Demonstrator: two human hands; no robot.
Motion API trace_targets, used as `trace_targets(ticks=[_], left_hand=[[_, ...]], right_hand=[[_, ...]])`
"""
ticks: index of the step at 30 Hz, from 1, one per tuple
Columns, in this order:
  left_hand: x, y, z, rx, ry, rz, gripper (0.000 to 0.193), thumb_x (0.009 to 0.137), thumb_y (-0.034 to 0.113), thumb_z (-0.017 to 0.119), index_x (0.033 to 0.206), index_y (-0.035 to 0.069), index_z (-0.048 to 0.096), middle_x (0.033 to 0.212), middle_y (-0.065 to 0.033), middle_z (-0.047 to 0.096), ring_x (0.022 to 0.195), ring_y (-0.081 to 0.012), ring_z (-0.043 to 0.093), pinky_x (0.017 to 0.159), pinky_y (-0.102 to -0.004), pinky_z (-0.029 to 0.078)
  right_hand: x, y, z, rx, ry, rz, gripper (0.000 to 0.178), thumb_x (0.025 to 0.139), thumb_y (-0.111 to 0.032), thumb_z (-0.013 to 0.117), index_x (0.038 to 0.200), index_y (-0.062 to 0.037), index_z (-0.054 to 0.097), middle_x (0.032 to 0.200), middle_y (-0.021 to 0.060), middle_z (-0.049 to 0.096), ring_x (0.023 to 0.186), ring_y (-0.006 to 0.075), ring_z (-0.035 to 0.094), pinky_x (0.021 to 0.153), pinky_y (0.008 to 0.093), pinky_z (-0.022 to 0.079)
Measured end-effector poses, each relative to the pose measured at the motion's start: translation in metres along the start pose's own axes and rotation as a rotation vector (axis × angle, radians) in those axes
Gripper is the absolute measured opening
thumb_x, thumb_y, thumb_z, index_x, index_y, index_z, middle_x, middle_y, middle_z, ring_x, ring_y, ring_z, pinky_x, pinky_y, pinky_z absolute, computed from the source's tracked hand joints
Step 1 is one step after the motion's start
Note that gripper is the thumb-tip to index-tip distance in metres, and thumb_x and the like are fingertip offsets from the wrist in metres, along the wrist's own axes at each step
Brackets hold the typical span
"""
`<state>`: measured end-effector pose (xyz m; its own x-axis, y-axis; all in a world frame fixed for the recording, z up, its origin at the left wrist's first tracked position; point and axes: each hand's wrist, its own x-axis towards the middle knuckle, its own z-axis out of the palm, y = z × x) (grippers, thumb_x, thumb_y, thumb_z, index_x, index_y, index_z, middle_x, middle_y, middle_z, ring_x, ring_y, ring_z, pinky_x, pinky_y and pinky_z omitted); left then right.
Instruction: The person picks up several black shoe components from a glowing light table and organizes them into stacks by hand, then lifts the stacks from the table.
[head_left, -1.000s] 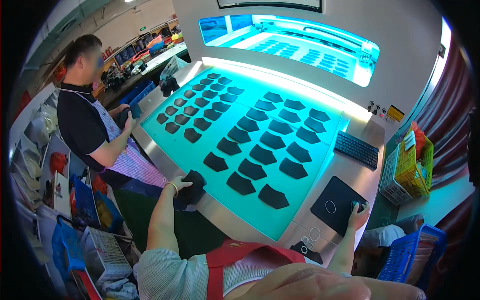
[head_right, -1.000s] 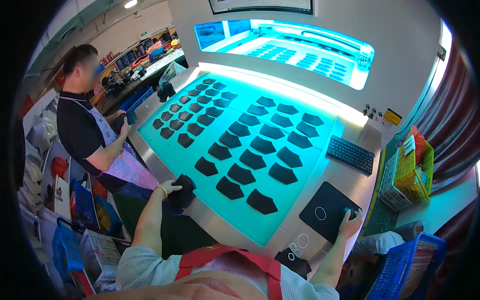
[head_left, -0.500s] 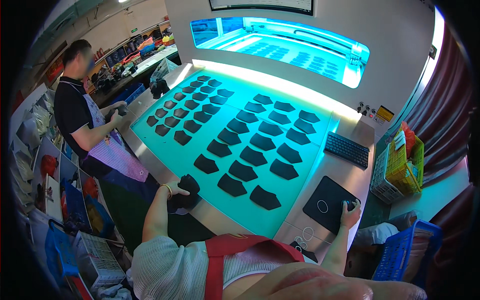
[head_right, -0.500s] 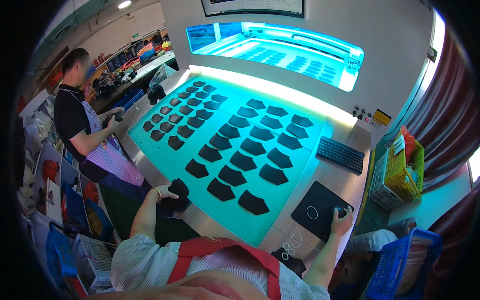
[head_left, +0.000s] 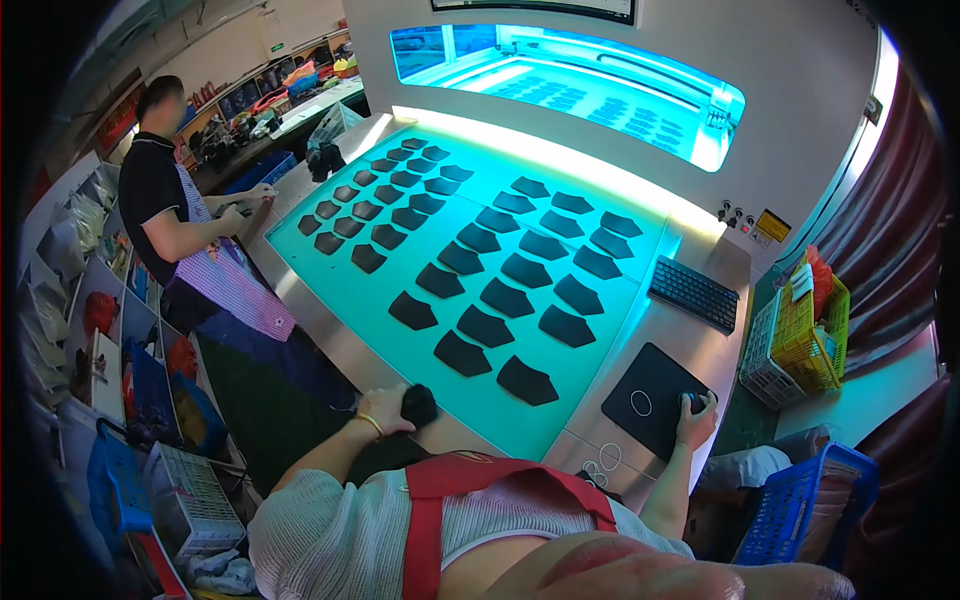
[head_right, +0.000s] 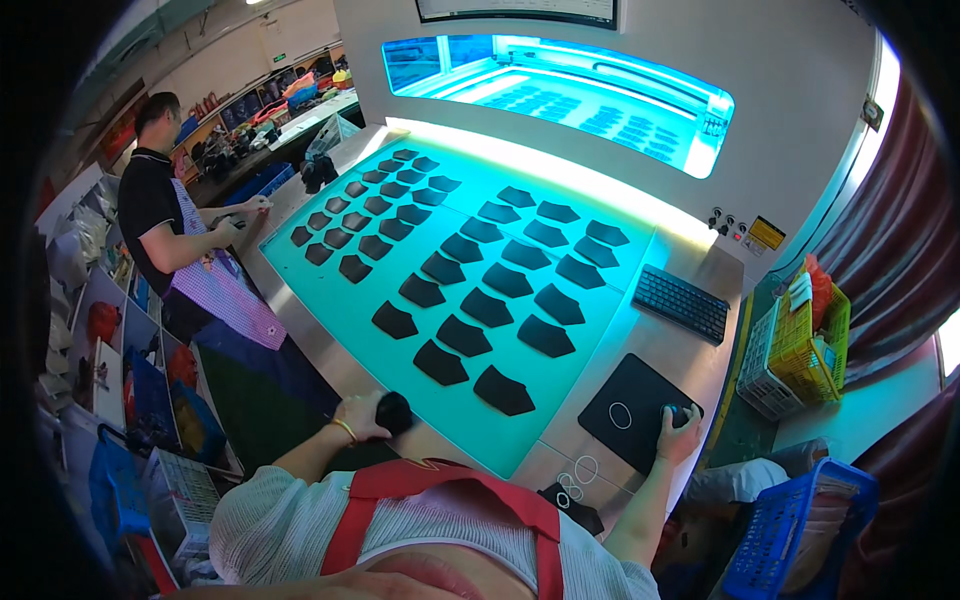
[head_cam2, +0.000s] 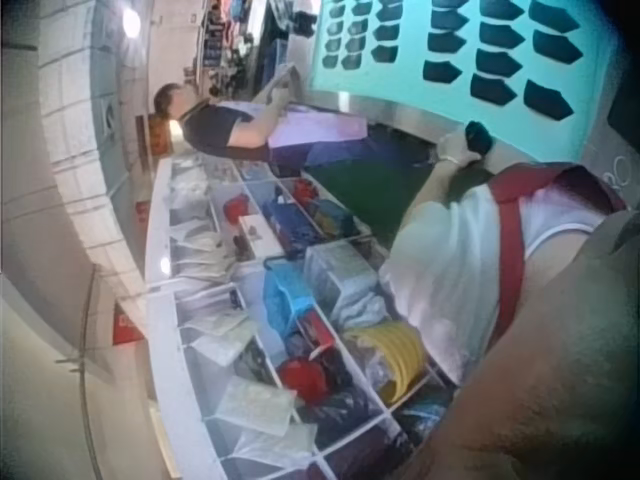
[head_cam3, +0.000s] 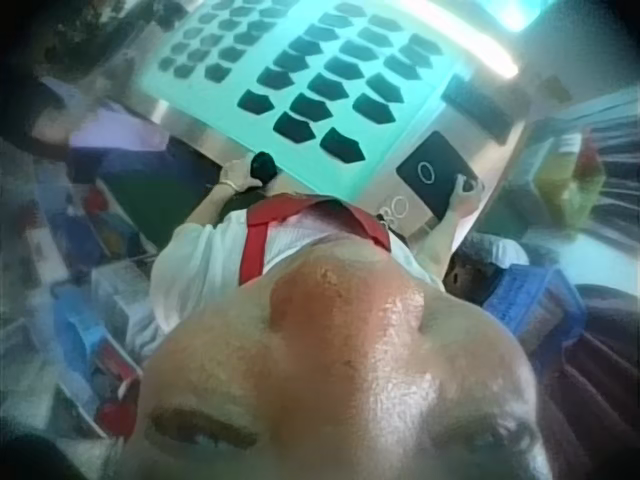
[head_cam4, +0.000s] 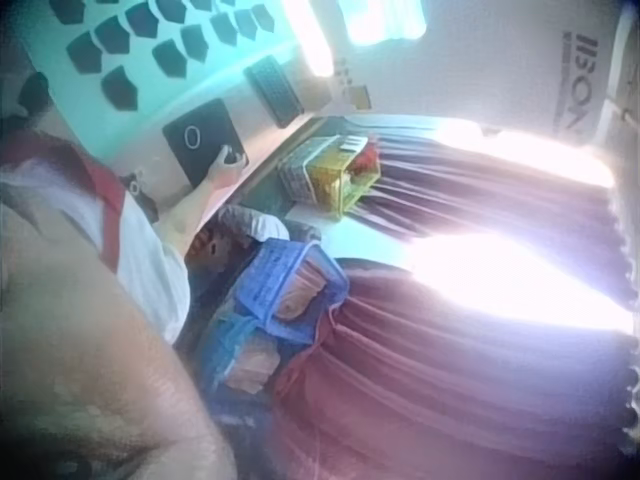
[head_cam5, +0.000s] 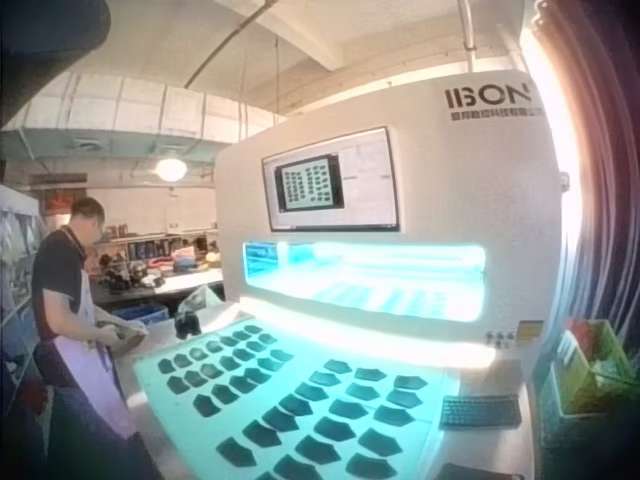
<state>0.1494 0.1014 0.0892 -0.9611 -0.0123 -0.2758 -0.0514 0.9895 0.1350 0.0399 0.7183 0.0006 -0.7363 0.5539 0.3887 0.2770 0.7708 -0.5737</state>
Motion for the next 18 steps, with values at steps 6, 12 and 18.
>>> trace_targets(ticks=[6,12,18], left_hand=[[-0.031,0.019,0.026,0.044,-0.022,0.166,0.064,0.067,0.043,0.083,0.113,0.009,0.055,0.101,-0.0163,0.068,0.098,-0.0345,0.065,0.086,-0.0451,0.045],[-0.024,0.039,0.023,0.09,0.033,0.051,0.065,0.067,0.041,0.083,0.115,0.01,0.053,0.106,-0.0135,0.065,0.105,-0.0327,0.062,0.088,-0.0446,0.044],[-0.023,0.044,0.023,0.104,0.015,0.02,0.069,0.068,0.041,0.084,0.12,0.009,0.052,0.11,-0.0127,0.064,0.107,-0.0314,0.061,0.09,-0.0449,0.044]], right_hand=[[-0.015,-0.002,-0.002,-0.015,-0.004,-0.002,0.062,0.079,-0.041,0.077,0.128,-0.0098,0.056,0.113,0.0073,0.068,0.108,0.0324,0.059,0.097,0.0453,0.043],[-0.003,0.005,0.003,-0.021,-0.015,-0.006,0.062,0.079,-0.042,0.076,0.128,-0.0099,0.056,0.113,0.0073,0.068,0.11,0.0319,0.059,0.098,0.0447,0.043],[-0.001,0.004,0.005,-0.015,-0.007,-0.036,0.061,0.08,-0.042,0.076,0.128,-0.01,0.056,0.113,0.0065,0.068,0.109,0.0312,0.06,0.096,0.0446,0.044]])
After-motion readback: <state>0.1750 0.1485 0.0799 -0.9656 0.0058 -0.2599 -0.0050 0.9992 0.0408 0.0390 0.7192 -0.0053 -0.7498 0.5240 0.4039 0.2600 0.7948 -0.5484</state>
